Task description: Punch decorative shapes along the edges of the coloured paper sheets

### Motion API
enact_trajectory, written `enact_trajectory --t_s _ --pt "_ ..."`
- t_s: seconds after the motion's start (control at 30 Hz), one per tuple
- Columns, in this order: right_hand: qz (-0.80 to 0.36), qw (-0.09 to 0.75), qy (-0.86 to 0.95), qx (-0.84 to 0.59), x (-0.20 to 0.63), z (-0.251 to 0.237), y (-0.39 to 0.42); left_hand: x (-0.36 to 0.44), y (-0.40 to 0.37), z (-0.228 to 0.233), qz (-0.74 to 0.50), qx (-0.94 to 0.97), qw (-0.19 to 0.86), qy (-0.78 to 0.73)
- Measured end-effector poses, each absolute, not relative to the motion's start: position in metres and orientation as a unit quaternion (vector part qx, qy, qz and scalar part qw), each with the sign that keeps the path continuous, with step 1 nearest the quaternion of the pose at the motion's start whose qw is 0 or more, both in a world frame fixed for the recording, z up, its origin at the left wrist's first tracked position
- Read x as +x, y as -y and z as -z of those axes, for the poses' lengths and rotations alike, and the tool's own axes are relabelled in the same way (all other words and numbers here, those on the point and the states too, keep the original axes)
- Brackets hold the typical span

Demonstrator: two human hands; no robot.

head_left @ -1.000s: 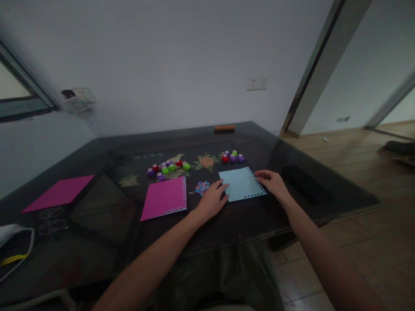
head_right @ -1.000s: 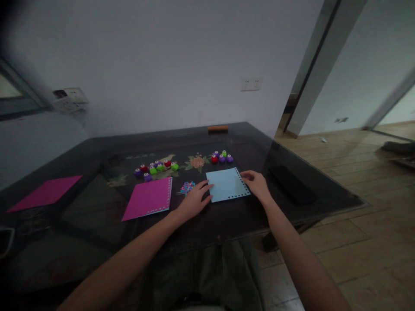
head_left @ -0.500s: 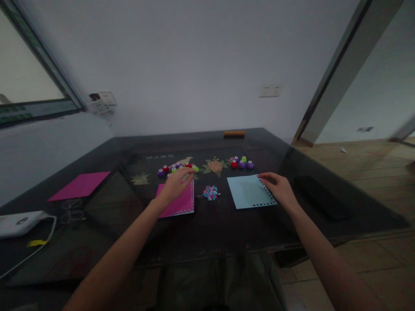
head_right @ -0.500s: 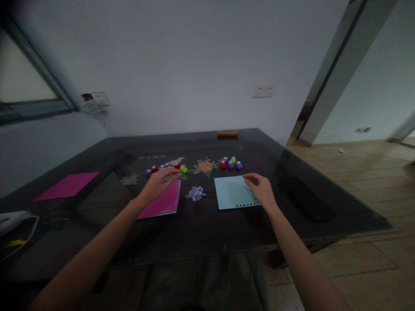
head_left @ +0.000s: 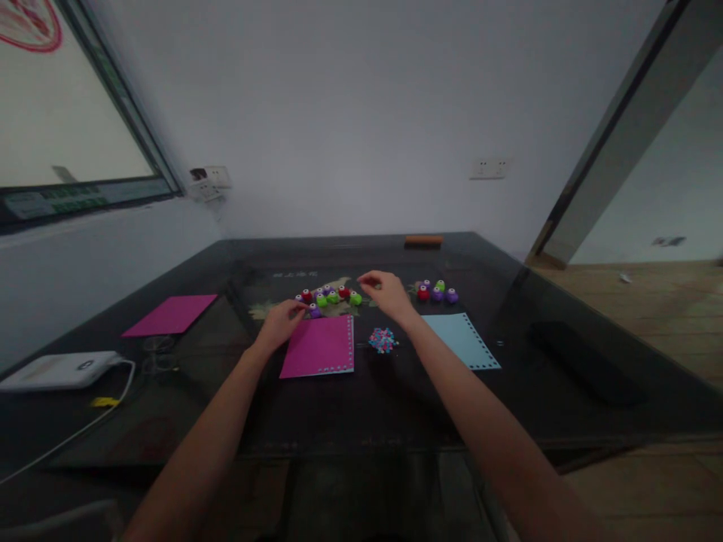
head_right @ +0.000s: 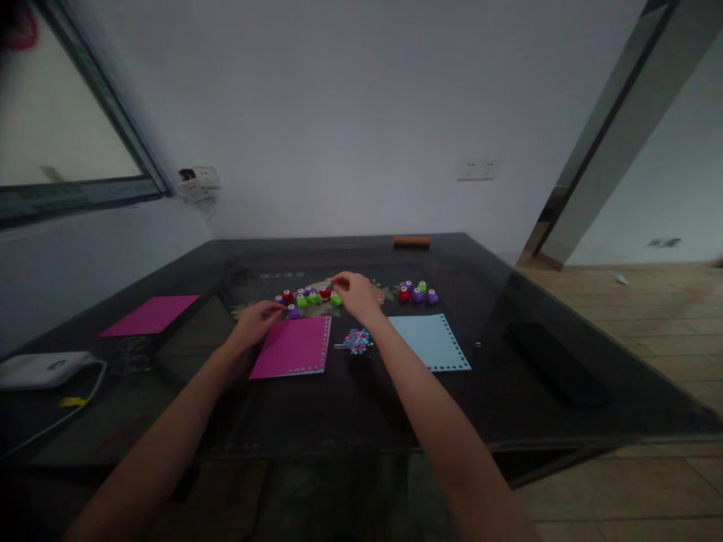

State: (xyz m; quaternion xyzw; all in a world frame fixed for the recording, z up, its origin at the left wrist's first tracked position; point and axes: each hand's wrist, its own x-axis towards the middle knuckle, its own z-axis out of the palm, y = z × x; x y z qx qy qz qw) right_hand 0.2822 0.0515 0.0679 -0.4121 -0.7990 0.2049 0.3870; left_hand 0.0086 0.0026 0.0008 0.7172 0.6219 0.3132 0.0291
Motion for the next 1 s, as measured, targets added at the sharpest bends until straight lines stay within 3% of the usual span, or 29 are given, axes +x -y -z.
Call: enact_trajectory --t_s 0.13,0.33,1.0 --pt "-0.177 0.220 0.850 -0.444 0.241 -0.034 -0.048 -0.006 -0.003 0.002 -0.244 0.745 0.063 -0.618" --pt "-0.089 0.143 0.878 -0.449 0.224 -0.002 -0.041 -0.011 -0.004 0.010 -0.181 0.753 0.071 -0.628" --pt "-0.086 0.186 0.875 -0.438 0.222 -0.001 -0.034 -0.007 -0.001 0.008 -0.181 0.764 0.073 -0.615"
